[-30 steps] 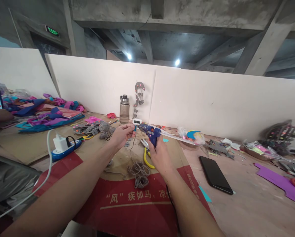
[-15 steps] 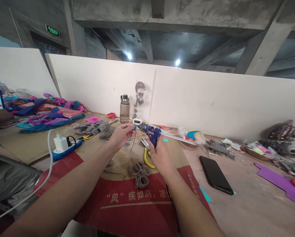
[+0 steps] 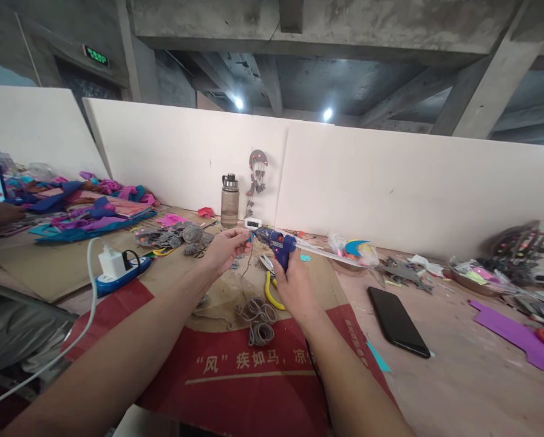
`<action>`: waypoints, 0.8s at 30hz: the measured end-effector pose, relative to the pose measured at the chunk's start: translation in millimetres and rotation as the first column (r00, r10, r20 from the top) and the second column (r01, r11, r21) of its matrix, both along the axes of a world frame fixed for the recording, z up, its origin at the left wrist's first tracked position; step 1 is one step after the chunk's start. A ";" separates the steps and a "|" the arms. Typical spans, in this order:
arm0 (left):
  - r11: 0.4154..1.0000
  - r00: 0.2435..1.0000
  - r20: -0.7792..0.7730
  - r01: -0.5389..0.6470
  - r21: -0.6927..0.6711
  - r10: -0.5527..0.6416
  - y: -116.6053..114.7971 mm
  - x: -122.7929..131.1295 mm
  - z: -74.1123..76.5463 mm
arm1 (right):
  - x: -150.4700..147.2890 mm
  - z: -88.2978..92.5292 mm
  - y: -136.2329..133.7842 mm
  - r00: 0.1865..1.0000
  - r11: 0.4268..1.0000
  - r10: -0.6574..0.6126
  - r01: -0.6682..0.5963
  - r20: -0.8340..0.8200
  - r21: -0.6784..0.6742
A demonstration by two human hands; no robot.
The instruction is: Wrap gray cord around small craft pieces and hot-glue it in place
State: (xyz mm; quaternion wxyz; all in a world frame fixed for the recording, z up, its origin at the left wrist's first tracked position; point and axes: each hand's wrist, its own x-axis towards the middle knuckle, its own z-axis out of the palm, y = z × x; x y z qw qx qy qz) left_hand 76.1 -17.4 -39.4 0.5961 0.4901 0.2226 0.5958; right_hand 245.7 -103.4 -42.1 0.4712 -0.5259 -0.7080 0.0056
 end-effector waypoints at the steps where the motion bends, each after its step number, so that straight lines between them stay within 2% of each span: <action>1: 1.000 1.000 -0.002 -0.001 0.001 0.001 0.2 0.0 -0.1 | 0.1 -0.5 0.3 1.000 1.000 0.002 -0.002 -0.003 0.000; 8: 0.999 0.999 0.020 -0.033 -0.023 0.034 4.0 -1.4 -0.9 | 0.1 0.2 -0.3 1.000 0.999 0.016 -0.016 -0.002 0.031; 16: 0.998 0.997 0.049 -0.052 -0.041 0.054 4.0 -3.0 1.6 | -0.9 3.8 -3.4 0.999 1.000 -0.018 0.018 0.030 -0.006; 24: 1.000 1.000 0.014 -0.009 -0.028 0.009 1.3 -1.9 1.2 | -1.3 4.7 -2.9 1.000 1.000 0.008 -0.008 -0.012 0.008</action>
